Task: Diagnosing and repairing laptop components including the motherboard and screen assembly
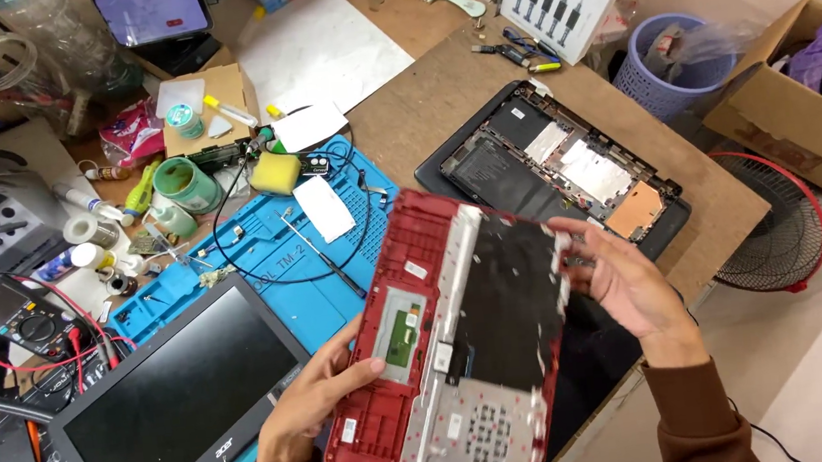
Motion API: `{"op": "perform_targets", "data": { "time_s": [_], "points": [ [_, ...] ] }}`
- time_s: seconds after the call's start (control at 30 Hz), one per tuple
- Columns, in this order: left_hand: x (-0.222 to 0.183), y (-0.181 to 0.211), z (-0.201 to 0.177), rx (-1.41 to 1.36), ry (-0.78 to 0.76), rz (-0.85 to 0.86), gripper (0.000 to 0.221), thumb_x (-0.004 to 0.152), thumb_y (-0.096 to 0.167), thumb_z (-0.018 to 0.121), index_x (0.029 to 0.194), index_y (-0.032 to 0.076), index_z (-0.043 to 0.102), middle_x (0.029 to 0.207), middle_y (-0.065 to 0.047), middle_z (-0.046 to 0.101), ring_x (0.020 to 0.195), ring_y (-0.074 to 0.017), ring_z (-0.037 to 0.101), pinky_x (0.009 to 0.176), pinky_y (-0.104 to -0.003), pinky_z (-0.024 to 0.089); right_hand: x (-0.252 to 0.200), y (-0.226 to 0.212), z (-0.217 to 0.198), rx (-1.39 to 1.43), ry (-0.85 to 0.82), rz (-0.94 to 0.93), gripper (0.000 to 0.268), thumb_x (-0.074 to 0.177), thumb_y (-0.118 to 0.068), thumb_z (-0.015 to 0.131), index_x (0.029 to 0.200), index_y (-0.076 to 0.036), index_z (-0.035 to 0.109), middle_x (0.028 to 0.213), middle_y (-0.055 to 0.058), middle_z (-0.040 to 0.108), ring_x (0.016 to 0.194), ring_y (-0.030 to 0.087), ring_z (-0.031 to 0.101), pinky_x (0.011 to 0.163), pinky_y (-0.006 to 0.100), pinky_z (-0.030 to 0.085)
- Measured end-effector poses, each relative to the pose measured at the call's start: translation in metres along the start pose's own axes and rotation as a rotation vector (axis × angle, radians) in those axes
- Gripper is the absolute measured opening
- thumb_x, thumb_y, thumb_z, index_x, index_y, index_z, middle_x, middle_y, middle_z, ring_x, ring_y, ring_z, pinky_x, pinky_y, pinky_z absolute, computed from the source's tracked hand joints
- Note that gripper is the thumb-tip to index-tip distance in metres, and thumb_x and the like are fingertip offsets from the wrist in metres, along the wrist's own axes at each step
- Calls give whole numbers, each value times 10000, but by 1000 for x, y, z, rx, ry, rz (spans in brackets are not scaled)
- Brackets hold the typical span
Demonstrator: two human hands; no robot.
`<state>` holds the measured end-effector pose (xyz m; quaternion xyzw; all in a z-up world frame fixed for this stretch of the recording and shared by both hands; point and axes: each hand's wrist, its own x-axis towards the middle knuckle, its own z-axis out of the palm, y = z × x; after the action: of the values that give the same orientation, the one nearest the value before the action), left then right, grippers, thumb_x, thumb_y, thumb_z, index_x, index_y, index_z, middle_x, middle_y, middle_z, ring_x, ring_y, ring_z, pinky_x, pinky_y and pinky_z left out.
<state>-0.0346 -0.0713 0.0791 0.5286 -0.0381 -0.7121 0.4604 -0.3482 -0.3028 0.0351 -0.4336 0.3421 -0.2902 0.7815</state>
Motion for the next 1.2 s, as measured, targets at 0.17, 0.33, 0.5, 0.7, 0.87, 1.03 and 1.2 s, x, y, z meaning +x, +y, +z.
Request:
{"op": "perform_targets", "data": {
  "time_s": [0.17, 0.33, 0.5, 0.7, 0.87, 1.03, 1.2],
  "points": [
    [-7, 5, 11, 166, -1, 295, 865, 831, 227, 662, 1625, 253, 319, 1342, -130, 663, 1102, -276, 712, 829, -476, 658, -13, -19, 20, -28, 115, 25, 622, 964, -330, 568, 1490, -2, 516, 1165, 206, 672, 933, 328, 672, 892, 449, 549],
    [-8, 3, 12, 563, 46, 649, 646, 942, 345, 551, 1533, 141, 386, 1436, -99, 599, 1184, -227, 653, 792, -390, 752, -26, -32, 41, -108, 107, 34, 537, 969, -279, 538, 1413, 22, 570, 1171, 252, 690, 983, 378, 696, 949, 500, 569],
    [-17, 14, 35, 647, 118, 901, 436, 1011, 294, 526, 1402, 102, 535, 1213, -65, 722, 895, -172, 700, 651, -319, 659, -35, -60, 72, -170, -86, -101, 747, 888, -441, 585, 1487, -1, 503, 1317, 261, 695, 1078, 405, 747, 930, 479, 603],
    [-4, 10, 47, 841, 179, 1144, 404, 1052, 168, 509, 1443, 71, 533, 1202, -94, 718, 835, -194, 667, 661, -316, 579, -29, -84, 96, -41, -216, -176, 916, 862, -598, 630, 1584, -113, 345, 1462, 295, 587, 1230, 473, 667, 975, 505, 564],
    [1, 6, 42, 1303, 294, 1375, 583, 1001, -44, 561, 1504, 249, 525, 1182, -64, 606, 857, -246, 607, 636, -366, 488, -38, -92, 115, 109, -69, -178, 774, 923, -570, 474, 1522, -81, 458, 1462, 215, 599, 1315, 390, 611, 1080, 528, 502],
    [-2, 11, 50, 1648, 398, 1701, 492, 1093, -33, 345, 1446, 209, 589, 1331, -195, 604, 1339, -399, 590, 1202, -512, 457, -50, -109, 155, 55, 411, 15, 596, 971, -363, 391, 1469, -95, 576, 1417, 105, 668, 1258, 245, 641, 1119, 406, 485],
    [18, 17, 43, 1446, 715, 1666, 337, 956, 71, 769, 1264, 183, 693, 1288, -138, 567, 1330, -365, 527, 1203, -621, 360, -29, -59, 94, 98, 300, 17, 519, 854, -198, 602, 1356, -73, 553, 1275, 151, 686, 1047, 329, 673, 915, 481, 539]
  ]
}}
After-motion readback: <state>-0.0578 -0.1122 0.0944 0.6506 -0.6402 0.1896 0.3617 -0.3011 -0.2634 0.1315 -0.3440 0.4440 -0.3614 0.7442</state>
